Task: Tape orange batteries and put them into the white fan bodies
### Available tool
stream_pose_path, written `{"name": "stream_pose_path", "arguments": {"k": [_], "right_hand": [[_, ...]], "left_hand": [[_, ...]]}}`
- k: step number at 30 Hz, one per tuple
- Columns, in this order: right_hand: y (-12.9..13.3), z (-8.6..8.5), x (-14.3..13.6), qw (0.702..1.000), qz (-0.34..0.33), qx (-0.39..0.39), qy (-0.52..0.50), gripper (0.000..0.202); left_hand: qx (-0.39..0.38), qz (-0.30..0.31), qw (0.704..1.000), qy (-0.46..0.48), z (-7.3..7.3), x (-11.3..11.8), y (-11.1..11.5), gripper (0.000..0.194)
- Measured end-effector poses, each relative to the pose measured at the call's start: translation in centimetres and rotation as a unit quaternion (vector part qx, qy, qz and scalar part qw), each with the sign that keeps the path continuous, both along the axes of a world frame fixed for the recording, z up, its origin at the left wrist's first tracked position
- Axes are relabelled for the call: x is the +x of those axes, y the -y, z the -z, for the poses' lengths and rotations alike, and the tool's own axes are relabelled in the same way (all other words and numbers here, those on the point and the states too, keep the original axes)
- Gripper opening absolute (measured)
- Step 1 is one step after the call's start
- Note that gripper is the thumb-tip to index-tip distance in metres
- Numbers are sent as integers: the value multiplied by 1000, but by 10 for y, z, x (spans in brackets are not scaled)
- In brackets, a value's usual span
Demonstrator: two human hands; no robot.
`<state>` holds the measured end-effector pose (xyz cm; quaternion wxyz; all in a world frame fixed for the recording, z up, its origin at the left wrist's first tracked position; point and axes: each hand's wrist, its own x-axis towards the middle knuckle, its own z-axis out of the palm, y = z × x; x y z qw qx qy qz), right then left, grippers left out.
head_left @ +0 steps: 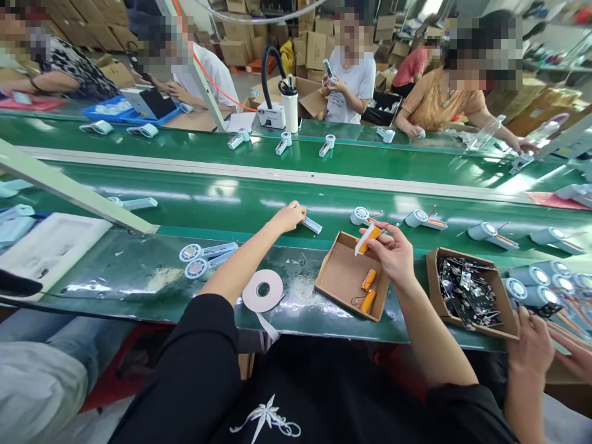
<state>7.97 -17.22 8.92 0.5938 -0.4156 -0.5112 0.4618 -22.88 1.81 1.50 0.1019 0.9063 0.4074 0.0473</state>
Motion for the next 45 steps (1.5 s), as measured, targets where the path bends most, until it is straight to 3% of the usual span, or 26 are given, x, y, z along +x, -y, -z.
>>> {"name": "stream_pose_path", "arguments": {"k": [2,4,6,8,11,17,23,26,29,31,33,36,37,38,39,41,43,45], "right_hand": [[-29,1,-13,998,-11,28,46,49],[-62,4,-31,986,-17,33,160,46],[-95,9,-51,939,-37,20,340,41],[-123,15,-71,872,-62,11,485,36],[-147,23,-91,814,-86,8,574,31],[-149,34,-101,724,-134,5,676,40],[-138,41,-102,665,-138,-46,732,49],[-141,36,-108,647,-162,-66,742,48],[-147,19,-115,638,-188,-65,744,43],[-146,1,-113,640,-198,-54,740,39],[-134,-17,-99,655,-191,-32,731,41],[-88,-33,-52,701,-163,18,694,50],[-66,-33,-30,727,-158,37,667,50],[-41,-30,-8,778,-151,64,607,46],[-15,-26,12,820,-159,72,545,40],[35,-13,42,877,-186,56,439,28],[77,2,51,928,-178,18,326,20],[106,17,35,973,-120,-28,194,17]], "left_hand": [[-25,-6,1000,1,1,5,-9,12],[-54,-10,998,4,-2,7,-17,6],[-80,-19,997,10,-7,7,-23,6],[-93,-43,994,23,-11,7,-26,14],[-94,-93,990,49,-12,9,-26,24],[-88,-167,978,91,0,24,-23,25],[-80,-192,971,121,4,41,-16,23],[-79,-199,968,129,-1,48,-14,21],[-80,-211,965,135,-14,57,-12,22],[-69,-225,961,146,-25,59,-3,27],[-45,-239,956,162,-33,50,22,37],[-16,-227,955,192,-26,6,94,49],[-9,-200,958,206,-19,-17,126,47],[-14,-166,964,209,-10,-43,159,44],[-32,-131,972,194,-3,-69,193,43],[-79,-103,983,129,8,-114,251,46],[-101,-120,985,71,12,-139,292,47],[-78,-155,984,48,9,-142,313,45]]}}
